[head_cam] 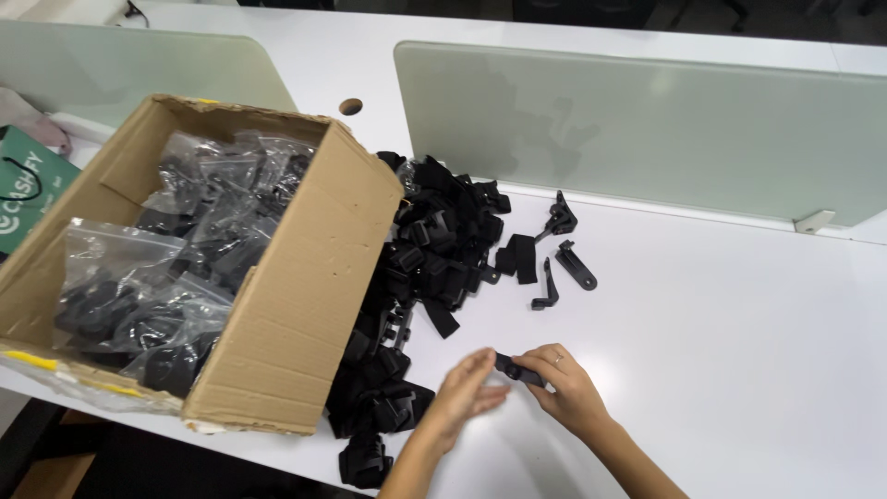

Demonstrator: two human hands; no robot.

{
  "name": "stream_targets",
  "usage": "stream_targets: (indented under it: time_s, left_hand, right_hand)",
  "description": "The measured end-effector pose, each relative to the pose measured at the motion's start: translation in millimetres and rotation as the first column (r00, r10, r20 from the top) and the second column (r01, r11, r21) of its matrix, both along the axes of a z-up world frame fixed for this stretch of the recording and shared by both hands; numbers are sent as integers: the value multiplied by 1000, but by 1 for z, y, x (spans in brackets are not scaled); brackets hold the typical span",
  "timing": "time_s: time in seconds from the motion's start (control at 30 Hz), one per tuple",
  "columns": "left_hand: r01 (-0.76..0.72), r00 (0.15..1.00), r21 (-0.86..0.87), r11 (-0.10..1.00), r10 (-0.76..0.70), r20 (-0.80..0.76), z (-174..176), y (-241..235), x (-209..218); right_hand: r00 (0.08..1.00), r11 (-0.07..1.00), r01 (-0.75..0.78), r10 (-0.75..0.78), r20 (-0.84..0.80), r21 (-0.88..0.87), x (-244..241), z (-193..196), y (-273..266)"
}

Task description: The person unpacks black plastic items from a cardboard box, removing them from clear plastic bags and placing them on a white table. The person handles the items one by one, occasionally inspecting them before setting them down.

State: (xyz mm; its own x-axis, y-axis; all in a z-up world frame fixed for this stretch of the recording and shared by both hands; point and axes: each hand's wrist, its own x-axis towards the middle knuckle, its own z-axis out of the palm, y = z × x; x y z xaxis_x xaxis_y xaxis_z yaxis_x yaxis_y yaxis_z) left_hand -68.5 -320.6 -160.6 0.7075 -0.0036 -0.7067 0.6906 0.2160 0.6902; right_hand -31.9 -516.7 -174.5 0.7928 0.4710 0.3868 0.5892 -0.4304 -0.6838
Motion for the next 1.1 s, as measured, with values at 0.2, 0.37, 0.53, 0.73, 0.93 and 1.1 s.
stream_targets:
  time_s: [0.2,0.37,0.53,0.73,0.93,1.1]
  left_hand:
    - [33,968,-89,996,-10,251,61,63,0]
    - [127,955,-117,985,-89,284,117,102,6]
    - [3,881,101,995,-51,471,158,139,-6]
    - [-460,708,456,762,5,706,194,219,-11]
    - [-621,522,649,439,-387,760,196,299,64]
    - [-612,455,660,435,-490,744,151,319,143]
  right_hand:
    - [981,973,-152,126,149,176,-2,54,42]
    - [970,973,-128,83,226,190,6,95,71]
    - [983,962,-21,-30,179,274,16,119,100]
    - [984,938,172,-148,-102,302,24,115,126]
    - [963,928,236,-183,-199,289,29,96,146]
    - [933,940,280,-218,-287,196,28,86,154]
